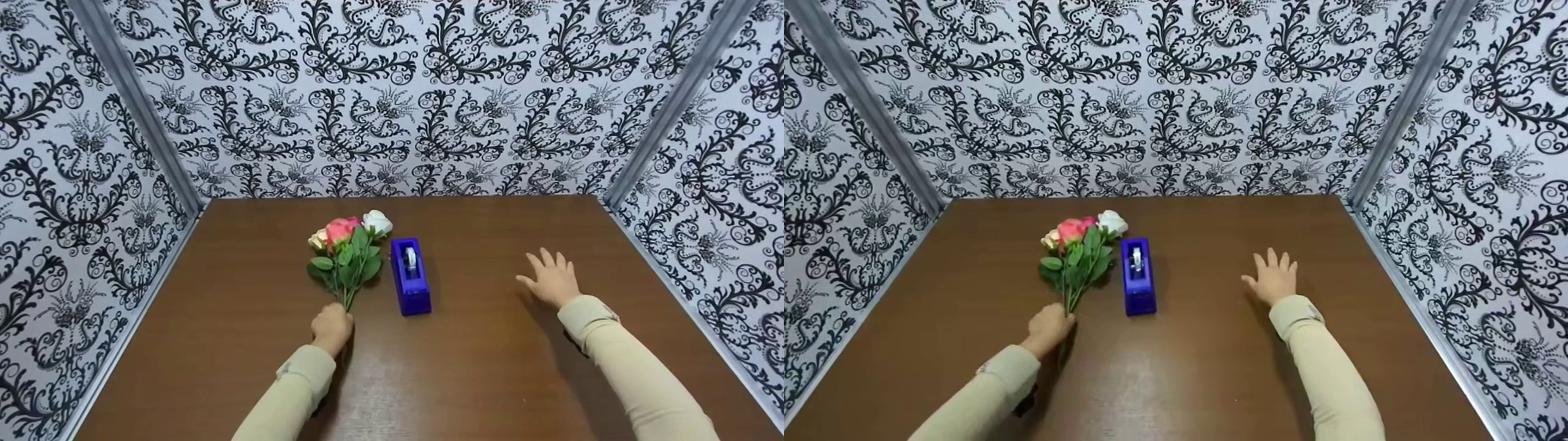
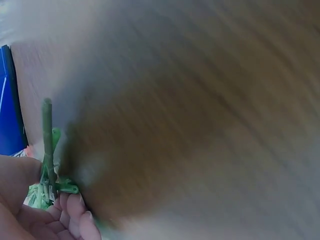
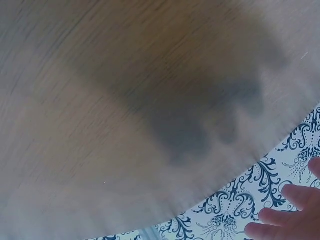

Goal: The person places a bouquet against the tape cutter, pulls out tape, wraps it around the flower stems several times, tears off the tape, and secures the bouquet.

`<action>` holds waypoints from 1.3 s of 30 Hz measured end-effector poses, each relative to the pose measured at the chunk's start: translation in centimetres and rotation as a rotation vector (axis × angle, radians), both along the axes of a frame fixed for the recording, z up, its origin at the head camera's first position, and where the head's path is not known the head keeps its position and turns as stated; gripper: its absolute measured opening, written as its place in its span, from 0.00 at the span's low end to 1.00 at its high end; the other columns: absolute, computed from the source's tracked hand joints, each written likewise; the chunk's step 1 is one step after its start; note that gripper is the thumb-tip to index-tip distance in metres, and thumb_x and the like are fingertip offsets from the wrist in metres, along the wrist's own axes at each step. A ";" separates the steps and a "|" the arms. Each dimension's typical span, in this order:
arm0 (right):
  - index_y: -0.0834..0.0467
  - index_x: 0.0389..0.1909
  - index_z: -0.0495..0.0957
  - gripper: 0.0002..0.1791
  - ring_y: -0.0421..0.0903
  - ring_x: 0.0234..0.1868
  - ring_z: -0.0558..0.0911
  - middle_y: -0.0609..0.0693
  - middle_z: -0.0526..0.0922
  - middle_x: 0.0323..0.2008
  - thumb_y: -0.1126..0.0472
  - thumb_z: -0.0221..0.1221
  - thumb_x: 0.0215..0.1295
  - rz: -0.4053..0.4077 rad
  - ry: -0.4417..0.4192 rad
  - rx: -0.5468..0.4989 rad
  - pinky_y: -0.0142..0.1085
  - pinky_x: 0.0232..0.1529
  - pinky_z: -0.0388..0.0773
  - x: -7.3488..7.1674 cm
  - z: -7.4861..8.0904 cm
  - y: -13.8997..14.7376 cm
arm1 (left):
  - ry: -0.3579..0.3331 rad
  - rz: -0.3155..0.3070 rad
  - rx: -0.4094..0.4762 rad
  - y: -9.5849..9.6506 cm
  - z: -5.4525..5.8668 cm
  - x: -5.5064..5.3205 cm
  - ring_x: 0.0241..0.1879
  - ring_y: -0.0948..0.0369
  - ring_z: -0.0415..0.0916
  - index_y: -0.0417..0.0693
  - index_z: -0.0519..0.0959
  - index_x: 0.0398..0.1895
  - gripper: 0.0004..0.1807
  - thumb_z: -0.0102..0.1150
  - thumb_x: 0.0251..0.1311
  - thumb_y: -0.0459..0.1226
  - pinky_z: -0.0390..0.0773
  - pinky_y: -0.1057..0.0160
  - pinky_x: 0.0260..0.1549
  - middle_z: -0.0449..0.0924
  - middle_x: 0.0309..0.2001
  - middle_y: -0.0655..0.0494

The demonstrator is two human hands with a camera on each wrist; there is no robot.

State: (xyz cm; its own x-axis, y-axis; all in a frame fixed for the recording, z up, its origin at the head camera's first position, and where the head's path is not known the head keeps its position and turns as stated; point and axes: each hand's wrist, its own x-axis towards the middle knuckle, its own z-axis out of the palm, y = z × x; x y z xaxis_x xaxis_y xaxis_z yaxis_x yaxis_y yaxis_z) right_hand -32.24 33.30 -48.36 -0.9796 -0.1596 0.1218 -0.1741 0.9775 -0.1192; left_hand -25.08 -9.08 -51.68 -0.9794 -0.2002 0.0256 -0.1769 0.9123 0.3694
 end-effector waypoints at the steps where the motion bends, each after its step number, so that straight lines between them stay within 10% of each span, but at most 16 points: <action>1: 0.64 0.63 0.61 0.35 0.75 0.61 0.52 0.71 0.56 0.63 0.45 0.52 0.62 -0.001 -0.002 0.003 0.67 0.57 0.48 0.0 0.0 0.0 | -0.003 -0.003 0.009 -0.1 0.0 0.0 0.25 0.46 0.78 0.37 0.77 0.22 0.12 0.56 0.57 0.38 0.77 0.50 0.21 0.77 0.22 0.42; 16: 0.64 0.64 0.60 0.36 0.76 0.61 0.52 0.72 0.56 0.63 0.44 0.51 0.62 0.004 -0.045 0.001 0.68 0.56 0.47 0.0 -0.1 0.5 | 0.076 -0.046 0.100 -1.4 -1.0 -0.5 0.24 0.44 0.77 0.34 0.73 0.30 0.16 0.47 0.62 0.41 0.75 0.47 0.24 0.76 0.22 0.40; 29: 0.65 0.62 0.62 0.35 0.76 0.62 0.50 0.72 0.57 0.63 0.45 0.52 0.62 0.011 -0.010 -0.006 0.66 0.58 0.46 0.1 0.3 0.6 | 0.177 -0.036 0.134 -2.9 1.0 -1.6 0.27 0.41 0.77 0.36 0.71 0.32 0.16 0.46 0.63 0.43 0.74 0.44 0.27 0.77 0.25 0.38; 39: 0.66 0.63 0.61 0.35 0.76 0.62 0.48 0.73 0.56 0.63 0.46 0.52 0.63 -0.019 -0.029 -0.028 0.67 0.58 0.44 0.6 1.3 1.0 | 0.439 -0.237 -0.037 -2.5 3.5 -1.4 0.17 0.45 0.75 0.40 0.65 0.26 0.12 0.47 0.62 0.40 0.72 0.48 0.17 0.72 0.16 0.45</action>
